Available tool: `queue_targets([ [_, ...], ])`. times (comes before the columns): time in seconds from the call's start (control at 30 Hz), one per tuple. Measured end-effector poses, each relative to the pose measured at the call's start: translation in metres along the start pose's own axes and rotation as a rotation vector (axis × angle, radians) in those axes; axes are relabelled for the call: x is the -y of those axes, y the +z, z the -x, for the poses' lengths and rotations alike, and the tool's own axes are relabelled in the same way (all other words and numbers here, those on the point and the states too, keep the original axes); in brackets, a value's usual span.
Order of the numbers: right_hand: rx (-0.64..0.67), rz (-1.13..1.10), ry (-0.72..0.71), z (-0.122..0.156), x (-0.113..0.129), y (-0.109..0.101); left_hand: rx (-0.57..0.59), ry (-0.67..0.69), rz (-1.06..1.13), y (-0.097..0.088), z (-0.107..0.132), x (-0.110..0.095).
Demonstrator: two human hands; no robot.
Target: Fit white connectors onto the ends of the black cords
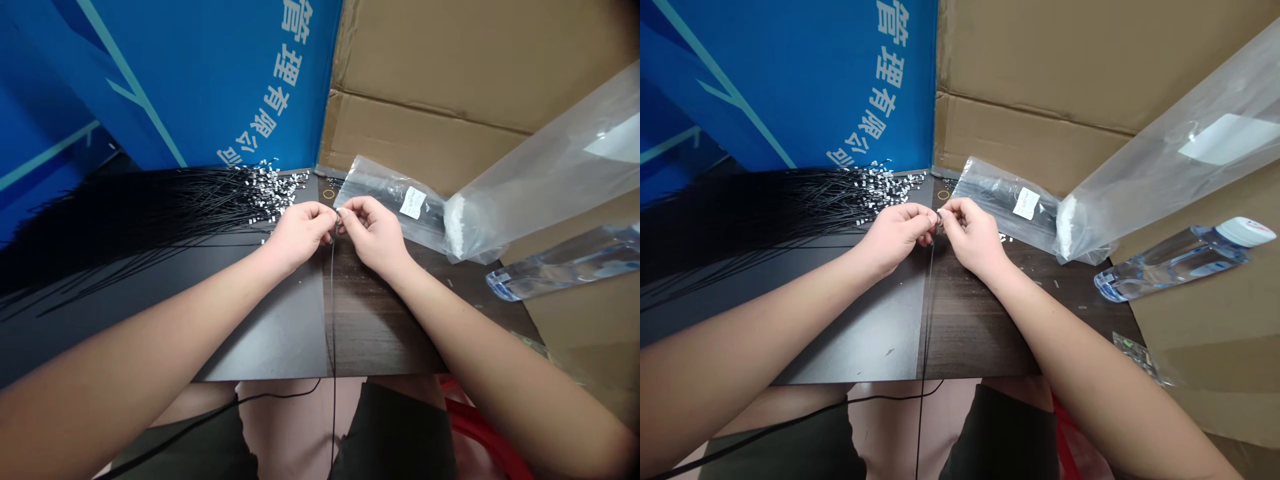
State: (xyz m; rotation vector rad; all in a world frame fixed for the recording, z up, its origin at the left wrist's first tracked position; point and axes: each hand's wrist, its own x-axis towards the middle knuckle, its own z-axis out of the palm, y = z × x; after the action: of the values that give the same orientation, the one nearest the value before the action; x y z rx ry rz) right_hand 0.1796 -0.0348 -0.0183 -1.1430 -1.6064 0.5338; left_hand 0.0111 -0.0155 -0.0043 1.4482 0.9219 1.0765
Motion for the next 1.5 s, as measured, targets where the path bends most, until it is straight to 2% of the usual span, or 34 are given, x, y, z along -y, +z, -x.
queue_targets([
  [0.63,-0.017,-0.072,0.014,0.0016,0.0018,0.0032,-0.030,-0.017,0.024,0.0009,-0.0002,-0.0004],
  [0.9,-0.031,-0.073,0.012,0.0020,0.0030,0.0037,-0.017,-0.019,0.029,0.0010,-0.0007,-0.0008],
  [1.27,-0.043,-0.030,-0.039,0.0011,0.0008,-0.0007,0.065,-0.078,0.102,0.0016,0.0036,-0.0049],
  [1.5,-0.028,-0.008,-0.059,0.0016,-0.0009,-0.0020,0.053,-0.066,0.103,0.0018,0.0035,-0.0034],
])
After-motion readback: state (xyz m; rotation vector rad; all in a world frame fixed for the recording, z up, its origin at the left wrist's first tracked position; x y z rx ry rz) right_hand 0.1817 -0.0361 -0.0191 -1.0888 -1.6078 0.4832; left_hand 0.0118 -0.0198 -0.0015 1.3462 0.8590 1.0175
